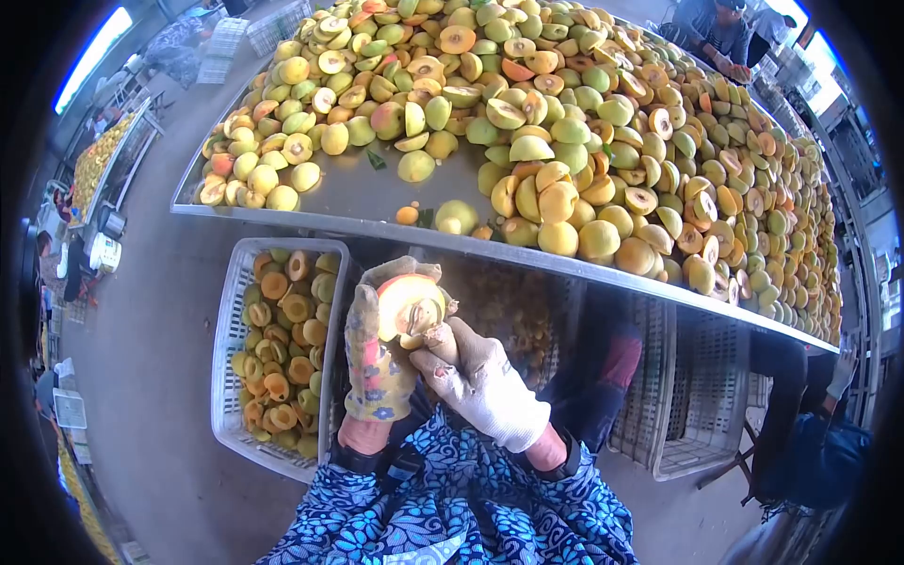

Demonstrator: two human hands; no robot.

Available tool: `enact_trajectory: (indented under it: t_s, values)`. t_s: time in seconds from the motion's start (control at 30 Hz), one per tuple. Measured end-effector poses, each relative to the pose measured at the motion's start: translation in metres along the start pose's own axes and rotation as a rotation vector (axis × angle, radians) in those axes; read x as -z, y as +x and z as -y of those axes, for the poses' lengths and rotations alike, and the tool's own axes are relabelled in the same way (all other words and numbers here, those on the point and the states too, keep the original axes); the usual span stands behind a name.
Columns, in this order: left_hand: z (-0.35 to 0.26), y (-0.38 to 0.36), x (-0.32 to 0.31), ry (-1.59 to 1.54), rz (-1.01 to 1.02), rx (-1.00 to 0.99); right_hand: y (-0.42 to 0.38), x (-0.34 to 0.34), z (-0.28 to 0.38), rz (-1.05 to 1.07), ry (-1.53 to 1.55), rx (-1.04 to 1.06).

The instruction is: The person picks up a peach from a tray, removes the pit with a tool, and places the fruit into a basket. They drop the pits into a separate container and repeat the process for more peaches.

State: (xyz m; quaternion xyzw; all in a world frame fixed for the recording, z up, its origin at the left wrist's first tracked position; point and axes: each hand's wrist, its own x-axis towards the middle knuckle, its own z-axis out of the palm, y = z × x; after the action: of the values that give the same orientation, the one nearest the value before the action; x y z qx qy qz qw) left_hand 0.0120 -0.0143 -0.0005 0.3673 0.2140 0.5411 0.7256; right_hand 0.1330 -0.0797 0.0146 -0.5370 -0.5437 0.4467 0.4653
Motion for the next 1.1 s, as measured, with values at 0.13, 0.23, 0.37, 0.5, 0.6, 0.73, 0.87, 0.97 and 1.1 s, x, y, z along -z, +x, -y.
enact_trajectory:
  t_s: [0.13,0.23,0.37,0.5,0.6,0.73,0.87,0.97,1.1]
  values:
    - [0.003,-0.004,-0.002,0.073,-0.006,-0.096,-0.003,0.005,-0.004,0.078,-0.033,-0.032]
    - [0.008,-0.006,-0.001,0.179,-0.024,-0.171,-0.007,0.006,-0.003,0.093,0.02,-0.036]
    - [0.01,-0.013,-0.005,0.297,-0.091,-0.16,-0.01,0.008,-0.006,0.157,0.075,-0.039]
    - [0.016,-0.014,-0.005,0.435,-0.083,-0.243,-0.007,0.018,-0.005,0.306,0.211,-0.234]
    - [0.014,-0.013,-0.005,0.452,-0.117,-0.219,0.002,0.022,-0.016,0.418,0.253,-0.223]
    - [0.008,-0.008,-0.001,0.475,-0.11,-0.02,0.01,0.016,-0.047,0.413,0.154,-0.004]
    - [0.018,-0.004,0.004,0.477,-0.111,0.006,0.012,0.024,-0.045,0.512,0.257,-0.113]
    - [0.024,-0.001,0.003,0.499,-0.06,-0.035,0.011,0.017,-0.064,0.451,0.238,-0.05]
    - [0.026,0.003,-0.007,0.623,-0.095,-0.053,0.013,0.033,-0.05,0.602,0.461,-0.405]
